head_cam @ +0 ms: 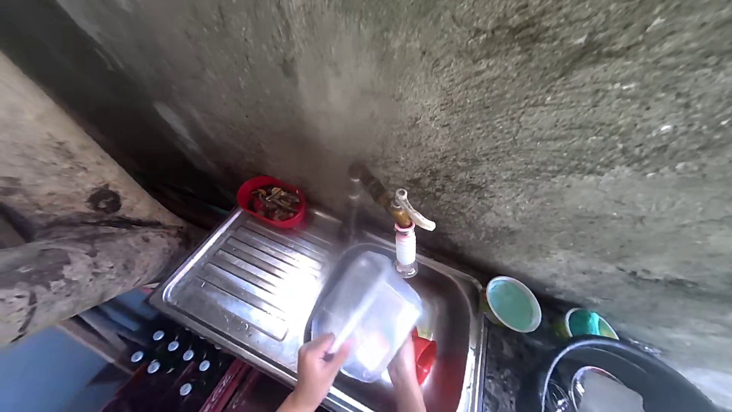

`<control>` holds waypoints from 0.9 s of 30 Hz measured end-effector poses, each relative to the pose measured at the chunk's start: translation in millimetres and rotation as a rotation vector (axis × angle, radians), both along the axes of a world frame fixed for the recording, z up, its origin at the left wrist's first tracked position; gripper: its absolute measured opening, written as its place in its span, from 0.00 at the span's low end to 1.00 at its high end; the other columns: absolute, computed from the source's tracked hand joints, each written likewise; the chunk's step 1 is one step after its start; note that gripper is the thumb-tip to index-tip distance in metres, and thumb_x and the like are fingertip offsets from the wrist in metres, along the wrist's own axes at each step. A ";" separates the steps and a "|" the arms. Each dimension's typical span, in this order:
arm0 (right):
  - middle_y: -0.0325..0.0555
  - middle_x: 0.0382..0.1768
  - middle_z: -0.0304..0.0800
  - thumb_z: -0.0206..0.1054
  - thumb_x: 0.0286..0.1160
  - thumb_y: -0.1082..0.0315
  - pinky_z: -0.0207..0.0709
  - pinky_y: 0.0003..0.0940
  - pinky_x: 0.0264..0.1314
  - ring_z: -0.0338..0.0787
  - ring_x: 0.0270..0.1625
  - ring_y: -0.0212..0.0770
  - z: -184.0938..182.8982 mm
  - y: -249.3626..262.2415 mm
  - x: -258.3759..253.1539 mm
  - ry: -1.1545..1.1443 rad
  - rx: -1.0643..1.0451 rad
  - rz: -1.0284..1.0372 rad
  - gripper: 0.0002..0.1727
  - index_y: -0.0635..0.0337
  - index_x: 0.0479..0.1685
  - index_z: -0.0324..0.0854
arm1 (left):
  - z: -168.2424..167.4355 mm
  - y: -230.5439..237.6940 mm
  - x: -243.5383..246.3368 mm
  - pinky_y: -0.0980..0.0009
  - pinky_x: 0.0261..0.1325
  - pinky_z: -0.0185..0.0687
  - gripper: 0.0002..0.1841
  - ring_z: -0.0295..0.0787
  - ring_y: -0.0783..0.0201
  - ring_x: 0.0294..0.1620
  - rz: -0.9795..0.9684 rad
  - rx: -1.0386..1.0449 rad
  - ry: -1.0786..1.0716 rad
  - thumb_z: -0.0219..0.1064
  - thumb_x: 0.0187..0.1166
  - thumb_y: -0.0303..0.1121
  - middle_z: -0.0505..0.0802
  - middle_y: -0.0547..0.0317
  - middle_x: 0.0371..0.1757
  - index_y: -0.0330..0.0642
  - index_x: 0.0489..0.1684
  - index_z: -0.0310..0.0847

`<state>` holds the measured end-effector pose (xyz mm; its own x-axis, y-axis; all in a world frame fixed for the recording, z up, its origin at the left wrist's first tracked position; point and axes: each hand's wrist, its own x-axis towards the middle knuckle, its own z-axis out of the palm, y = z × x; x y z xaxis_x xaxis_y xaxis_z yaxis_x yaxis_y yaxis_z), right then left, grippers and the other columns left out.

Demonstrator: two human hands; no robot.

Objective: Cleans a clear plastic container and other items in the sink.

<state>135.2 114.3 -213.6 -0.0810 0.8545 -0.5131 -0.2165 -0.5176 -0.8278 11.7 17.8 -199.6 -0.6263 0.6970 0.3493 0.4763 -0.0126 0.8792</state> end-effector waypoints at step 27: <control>0.73 0.79 0.63 0.56 0.71 0.86 0.74 0.49 0.69 0.76 0.71 0.56 79.3 -52.3 81.3 -0.425 -0.080 0.169 0.40 0.71 0.89 0.49 | -3.9 97.5 14.1 0.34 0.91 0.17 0.31 0.37 0.48 0.98 -1.139 -0.945 0.633 0.47 0.94 0.42 0.56 0.49 0.95 0.37 0.94 0.51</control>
